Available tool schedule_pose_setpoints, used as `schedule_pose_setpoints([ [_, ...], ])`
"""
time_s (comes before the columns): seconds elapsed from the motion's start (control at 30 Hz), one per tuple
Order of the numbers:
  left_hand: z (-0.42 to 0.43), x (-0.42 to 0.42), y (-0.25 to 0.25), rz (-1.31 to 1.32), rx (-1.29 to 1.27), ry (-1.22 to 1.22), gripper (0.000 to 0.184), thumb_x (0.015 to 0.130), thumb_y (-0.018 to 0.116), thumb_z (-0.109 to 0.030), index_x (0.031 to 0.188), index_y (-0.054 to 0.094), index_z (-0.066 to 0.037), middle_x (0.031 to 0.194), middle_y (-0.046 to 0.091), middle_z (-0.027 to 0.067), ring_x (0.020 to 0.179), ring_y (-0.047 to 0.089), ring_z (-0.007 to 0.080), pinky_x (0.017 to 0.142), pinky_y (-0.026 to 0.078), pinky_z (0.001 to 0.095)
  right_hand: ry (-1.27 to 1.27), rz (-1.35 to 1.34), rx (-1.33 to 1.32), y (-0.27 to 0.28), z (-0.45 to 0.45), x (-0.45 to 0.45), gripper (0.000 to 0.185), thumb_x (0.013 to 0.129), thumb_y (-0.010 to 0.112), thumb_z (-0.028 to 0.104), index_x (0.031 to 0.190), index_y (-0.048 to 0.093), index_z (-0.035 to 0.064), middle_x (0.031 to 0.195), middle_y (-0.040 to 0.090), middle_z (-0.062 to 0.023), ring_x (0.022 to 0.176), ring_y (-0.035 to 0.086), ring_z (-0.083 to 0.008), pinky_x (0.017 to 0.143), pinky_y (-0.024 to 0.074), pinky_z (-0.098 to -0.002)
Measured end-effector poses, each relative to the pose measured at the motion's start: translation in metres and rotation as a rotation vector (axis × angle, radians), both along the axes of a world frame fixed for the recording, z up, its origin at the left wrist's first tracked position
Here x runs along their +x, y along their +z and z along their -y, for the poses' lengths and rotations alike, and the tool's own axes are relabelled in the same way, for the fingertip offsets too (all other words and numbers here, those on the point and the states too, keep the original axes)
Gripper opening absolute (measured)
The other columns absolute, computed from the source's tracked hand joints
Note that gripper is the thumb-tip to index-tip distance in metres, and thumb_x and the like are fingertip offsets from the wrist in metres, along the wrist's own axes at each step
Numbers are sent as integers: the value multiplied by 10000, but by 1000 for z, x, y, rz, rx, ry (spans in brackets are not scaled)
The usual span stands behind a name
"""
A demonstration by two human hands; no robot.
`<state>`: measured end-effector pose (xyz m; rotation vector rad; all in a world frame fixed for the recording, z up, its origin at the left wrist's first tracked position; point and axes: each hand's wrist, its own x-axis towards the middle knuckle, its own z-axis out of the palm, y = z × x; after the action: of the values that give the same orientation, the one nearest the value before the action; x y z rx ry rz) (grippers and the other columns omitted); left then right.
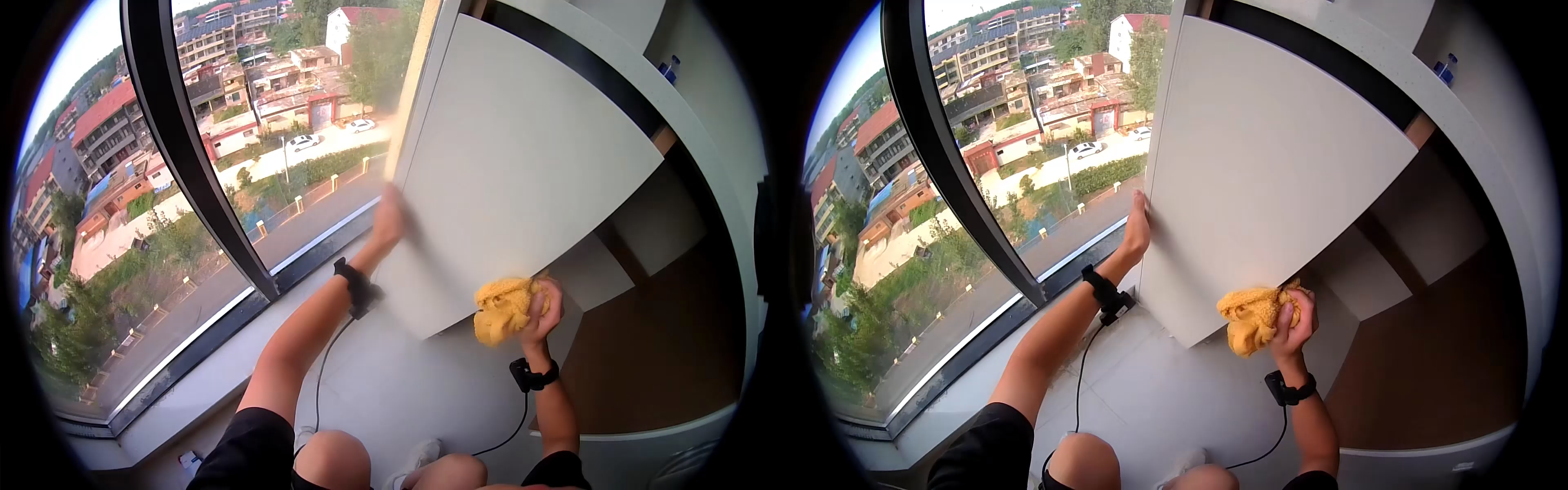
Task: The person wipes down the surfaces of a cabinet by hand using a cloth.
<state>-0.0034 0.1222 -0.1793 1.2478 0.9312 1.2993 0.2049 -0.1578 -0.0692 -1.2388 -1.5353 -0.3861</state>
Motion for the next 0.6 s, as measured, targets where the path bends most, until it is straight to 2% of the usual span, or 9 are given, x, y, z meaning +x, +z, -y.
schedule_pose_setpoints([
  [0.03,1,0,-21,66,-22,-2,655,1138,212,-439,1526,365,66,1543,454,271,1437,421,367,1205,298,411,-8,18,-38,-7,8,-6,214,1024,556,146,1141,604,-27,954,612,-184,818,613,-336,730,501,-408],
  [0.1,13,-17,-63,107,-103,-40,672,1136,213,-470,1489,417,63,1509,491,212,1396,448,306,1194,303,384,19,20,-127,-18,28,-26,198,1003,571,116,1135,607,-27,945,613,-189,805,611,-348,715,506,-415],
  [0.2,44,-100,-106,160,-208,-127,709,1131,216,-518,1434,496,59,1457,547,123,1335,487,215,1179,311,342,78,36,-229,-26,70,-116,193,938,603,65,1115,621,-11,900,620,-179,753,630,-352,657,534,-418],
  [0.3,85,-173,-57,-1,-333,-257,609,1133,256,-388,1504,411,70,1540,470,266,1465,403,342,1213,278,393,184,89,-345,-17,95,-186,207,895,634,52,1096,630,1,881,627,-168,694,642,-336,602,550,-405],
  [0.4,98,-237,-56,-437,-297,-190,547,1108,373,-392,1449,482,22,1404,593,251,1291,579,337,1095,420,399,248,48,-415,9,110,-238,216,870,664,60,1079,638,14,871,626,-157,660,642,-318,570,550,-392],
  [0.47,131,-287,-35,-657,-322,-350,448,1091,457,-329,1365,528,18,1337,632,190,1216,636,287,999,498,399,249,-45,-520,36,132,-273,213,862,686,76,1065,646,26,859,620,-146,657,641,-309,568,550,-389],
  [0.5,146,-303,-16,-764,-330,-435,398,1083,500,-297,1323,551,16,1304,652,160,1178,665,263,951,537,400,243,-70,-551,54,138,-278,218,859,688,77,1066,647,26,857,619,-145,655,641,-307,567,549,-387],
  [0.57,194,-312,28,-732,-238,-574,334,1028,585,-153,1318,551,10,1308,650,163,1065,713,275,915,559,384,238,-141,-638,89,149,-274,227,853,694,80,1069,648,26,852,616,-143,653,640,-302,565,548,-384],
  [0.6,217,-314,72,-799,-235,-712,310,1022,593,-139,1297,564,1,1279,650,167,1064,708,283,895,567,385,204,-133,-698,110,158,-276,241,842,700,78,1071,649,25,861,620,-144,651,640,-293,563,547,-383],
])
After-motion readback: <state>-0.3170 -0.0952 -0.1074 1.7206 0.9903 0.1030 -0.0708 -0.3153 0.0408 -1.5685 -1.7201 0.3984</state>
